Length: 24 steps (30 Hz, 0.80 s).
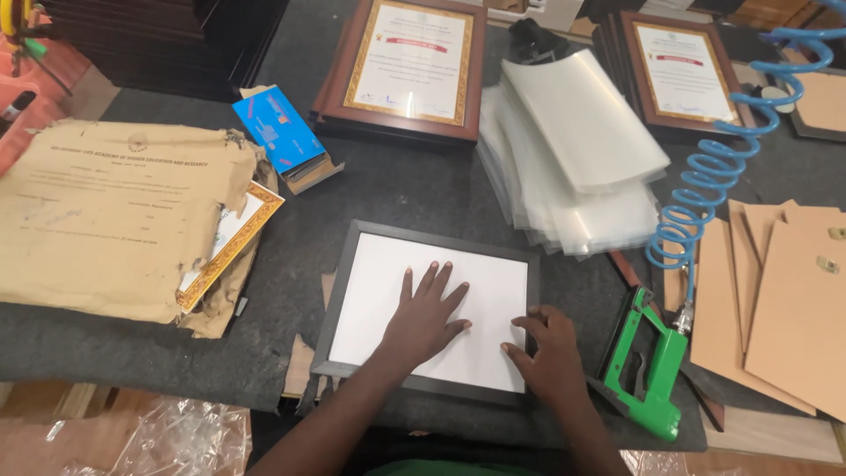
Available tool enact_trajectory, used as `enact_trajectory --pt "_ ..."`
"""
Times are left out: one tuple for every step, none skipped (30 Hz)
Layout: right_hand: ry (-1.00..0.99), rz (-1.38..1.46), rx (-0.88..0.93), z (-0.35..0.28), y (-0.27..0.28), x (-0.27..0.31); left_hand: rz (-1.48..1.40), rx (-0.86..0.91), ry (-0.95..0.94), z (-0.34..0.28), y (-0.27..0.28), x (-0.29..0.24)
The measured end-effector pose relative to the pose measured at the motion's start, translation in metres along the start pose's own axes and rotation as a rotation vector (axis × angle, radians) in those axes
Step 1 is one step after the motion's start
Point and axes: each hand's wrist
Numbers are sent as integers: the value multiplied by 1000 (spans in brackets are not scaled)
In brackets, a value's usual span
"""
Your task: The person is framing certificates by cleaning glass sheets, inserting the certificates into frames, and securing the backing boards using a pneumatic stapler.
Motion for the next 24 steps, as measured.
enact_trajectory --pt "-6 1 3 1 -2 0 -1 7 -1 -3 4 -1" --pt "-6 -26 8 1 -3 1 -14 36 -23 -7 8 -4" --pt "-5 -54 13 0 -5 0 -26 65 -45 -11 11 -6" --pt "-17 -56 16 -1 -5 2 -30 75 -51 -17 13 -6" --pt "-18 -55 17 -2 -5 4 -32 125 -129 -22 15 -6" --pt "-20 -57 14 -3 -3 5 -34 173 -213 -25 17 -7" --pt "-34 -63 12 -3 -4 2 -39 181 -225 -28 14 -5" --pt "0 -17 -13 -3 -3 -2 -38 177 -245 -30 11 -4" --pt "34 28 -37 -3 -2 -7 -37 173 -265 -31 9 -3" --pt "12 11 -54 -3 5 -10 -42 178 -296 -30 11 -3" --pt "-15 108 -110 -2 12 -14 -33 217 -248 -29 12 -2" --pt "-48 192 -179 -4 24 -21 -26 255 -217 -23 12 -5" --pt "-76 160 -208 -3 42 -30 -32 259 -267 -24 10 -5" --pt "-229 122 -352 -3 60 -40 -17 271 -228 -23 7 -4" --pt "-379 83 -500 -4 79 -50 -2 281 -190 -22 5 -3" --pt "-397 57 -530 -9 92 -96 -4 282 -234 -20 -1 -3" --pt "-562 -78 -743 -17 105 -141 52 292 -226 -19 -7 -2" --pt "-715 -212 -949 -24 117 -185 109 298 -206 -19 -12 2" --pt "-726 -232 -974 -38 132 -221 107 295 -240 -17 -24 6" --pt "-848 -196 -1044 -51 143 -256 114 115 -313 -17 -35 13" --pt "-968 -156 -1114 -64 155 -290 116 -67 -382 -17 -46 20" --pt "-963 -157 -1124 -67 162 -303 116 -75 -388 -13 -52 23" --pt "-1156 -86 -1074 -70 169 -316 175 -209 -444 -10 -57 26" --pt "-1344 -11 -1010 -72 175 -328 234 -343 -493 -8 -63 30"
Point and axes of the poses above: each hand's wrist, its own z-axis towards the middle knuckle, its own y-axis out of the back of the hand, x = y × z, and after that the axes turned 2 degrees about x, right-handed
